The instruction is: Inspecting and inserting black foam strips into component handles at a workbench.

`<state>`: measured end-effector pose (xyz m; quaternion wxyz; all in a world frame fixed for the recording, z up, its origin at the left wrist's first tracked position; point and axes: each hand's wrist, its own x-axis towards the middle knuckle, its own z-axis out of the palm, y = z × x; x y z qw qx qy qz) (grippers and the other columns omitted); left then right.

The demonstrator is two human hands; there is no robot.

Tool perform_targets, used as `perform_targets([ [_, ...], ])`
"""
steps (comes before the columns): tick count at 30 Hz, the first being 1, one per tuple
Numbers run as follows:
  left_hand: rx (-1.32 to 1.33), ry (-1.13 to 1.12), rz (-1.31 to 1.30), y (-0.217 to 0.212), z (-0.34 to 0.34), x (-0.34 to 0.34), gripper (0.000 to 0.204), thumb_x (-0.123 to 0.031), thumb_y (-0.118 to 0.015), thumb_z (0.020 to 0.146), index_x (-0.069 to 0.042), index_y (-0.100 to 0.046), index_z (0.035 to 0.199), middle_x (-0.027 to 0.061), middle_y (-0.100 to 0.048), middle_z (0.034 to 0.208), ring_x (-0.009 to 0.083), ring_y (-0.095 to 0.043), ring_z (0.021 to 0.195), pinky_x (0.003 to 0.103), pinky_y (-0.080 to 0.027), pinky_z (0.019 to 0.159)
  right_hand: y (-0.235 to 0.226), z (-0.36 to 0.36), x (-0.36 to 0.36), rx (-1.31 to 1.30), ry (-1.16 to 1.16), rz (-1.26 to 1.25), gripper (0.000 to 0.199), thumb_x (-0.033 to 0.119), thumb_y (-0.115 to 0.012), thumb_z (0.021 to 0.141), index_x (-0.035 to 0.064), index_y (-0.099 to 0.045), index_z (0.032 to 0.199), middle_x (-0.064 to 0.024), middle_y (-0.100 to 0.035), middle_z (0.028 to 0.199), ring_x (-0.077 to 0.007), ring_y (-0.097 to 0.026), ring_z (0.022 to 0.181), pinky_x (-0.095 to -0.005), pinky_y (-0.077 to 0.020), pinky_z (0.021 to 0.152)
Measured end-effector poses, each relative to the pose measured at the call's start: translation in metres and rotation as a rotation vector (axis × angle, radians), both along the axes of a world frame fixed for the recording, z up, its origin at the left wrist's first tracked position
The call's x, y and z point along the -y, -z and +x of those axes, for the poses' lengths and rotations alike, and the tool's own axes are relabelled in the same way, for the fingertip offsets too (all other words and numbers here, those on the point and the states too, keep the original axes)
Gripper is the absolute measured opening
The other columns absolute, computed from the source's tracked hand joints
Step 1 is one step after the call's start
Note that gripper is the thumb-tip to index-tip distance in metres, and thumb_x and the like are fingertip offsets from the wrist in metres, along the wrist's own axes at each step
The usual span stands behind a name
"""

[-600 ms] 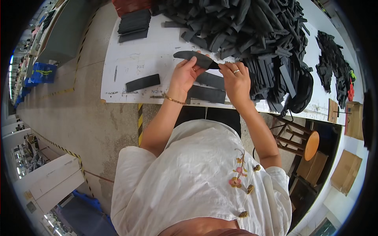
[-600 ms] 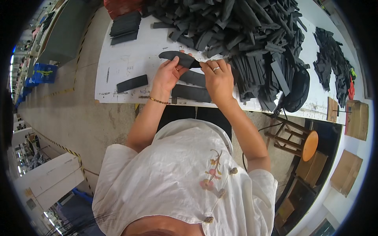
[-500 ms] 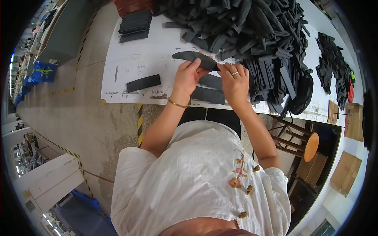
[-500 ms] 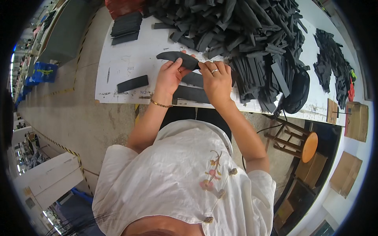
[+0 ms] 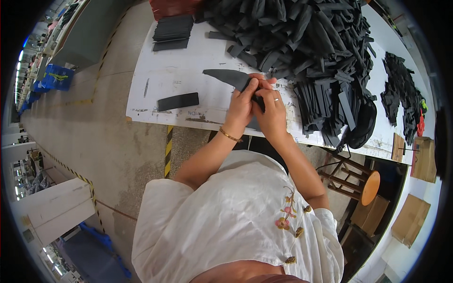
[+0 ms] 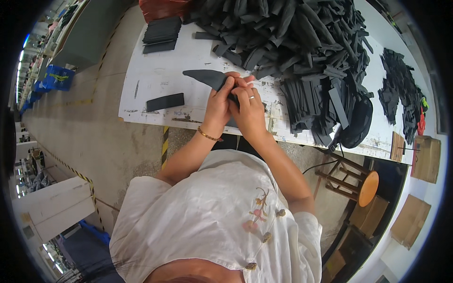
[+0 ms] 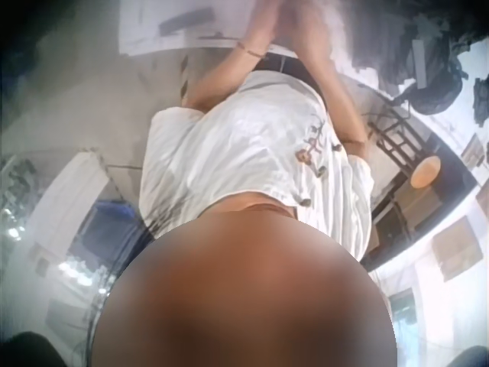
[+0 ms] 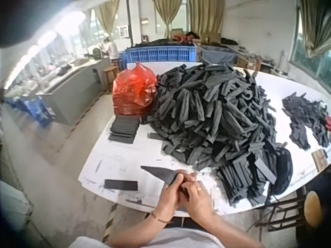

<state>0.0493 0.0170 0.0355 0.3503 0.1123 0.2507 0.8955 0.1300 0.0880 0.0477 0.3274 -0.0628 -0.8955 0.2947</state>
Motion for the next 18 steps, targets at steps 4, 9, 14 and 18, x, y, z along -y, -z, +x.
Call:
perform_targets([
  [4, -0.049, -0.071, -0.096, -0.003, -0.014, 0.010, 0.022, -0.021, -0.053, 0.100, -0.002, -0.059, 0.109, 0.0148, -0.069, 0.103, 0.0251, -0.064, 0.103, 0.038, -0.048, 0.096, -0.006, 0.016, -0.003, 0.052, 0.029, 0.010, 0.037, -0.004, -0.072, 0.071, 0.0032, -0.054, 0.102, -0.0143, -0.060, 0.099, -0.0352, -0.061, 0.089, -0.0394, -0.0515, 0.072],
  [9, -0.015, -0.054, -0.023, -0.004, -0.004, 0.005, 0.022, -0.023, -0.051, 0.100, -0.004, -0.057, 0.109, 0.0132, -0.069, 0.100, 0.0314, -0.056, 0.120, 0.041, -0.045, 0.102, -0.005, 0.016, -0.012, 0.055, -0.070, -0.026, 0.032, -0.001, -0.073, 0.075, 0.0032, -0.054, 0.101, -0.0146, -0.060, 0.099, -0.0339, -0.063, 0.080, -0.0387, -0.0520, 0.065],
  [14, 0.058, -0.042, -0.045, 0.004, 0.002, 0.001, 0.022, -0.020, -0.053, 0.100, -0.001, -0.059, 0.109, 0.0175, -0.068, 0.107, 0.0269, -0.062, 0.109, 0.040, -0.047, 0.097, -0.011, 0.004, -0.011, 0.063, -0.091, -0.041, 0.026, -0.001, -0.071, 0.077, 0.0033, -0.055, 0.097, -0.0146, -0.060, 0.099, -0.0320, -0.063, 0.077, -0.0381, -0.0518, 0.064],
  [18, 0.122, -0.025, -0.040, 0.002, -0.003, 0.006, 0.024, -0.020, -0.053, 0.099, 0.000, -0.058, 0.111, 0.0181, -0.068, 0.107, 0.0271, -0.062, 0.106, 0.040, -0.047, 0.099, -0.013, 0.021, -0.022, 0.172, -0.101, 0.007, 0.024, 0.000, -0.072, 0.078, 0.0024, -0.057, 0.096, -0.0152, -0.060, 0.101, -0.0326, -0.063, 0.077, -0.0377, -0.0516, 0.064],
])
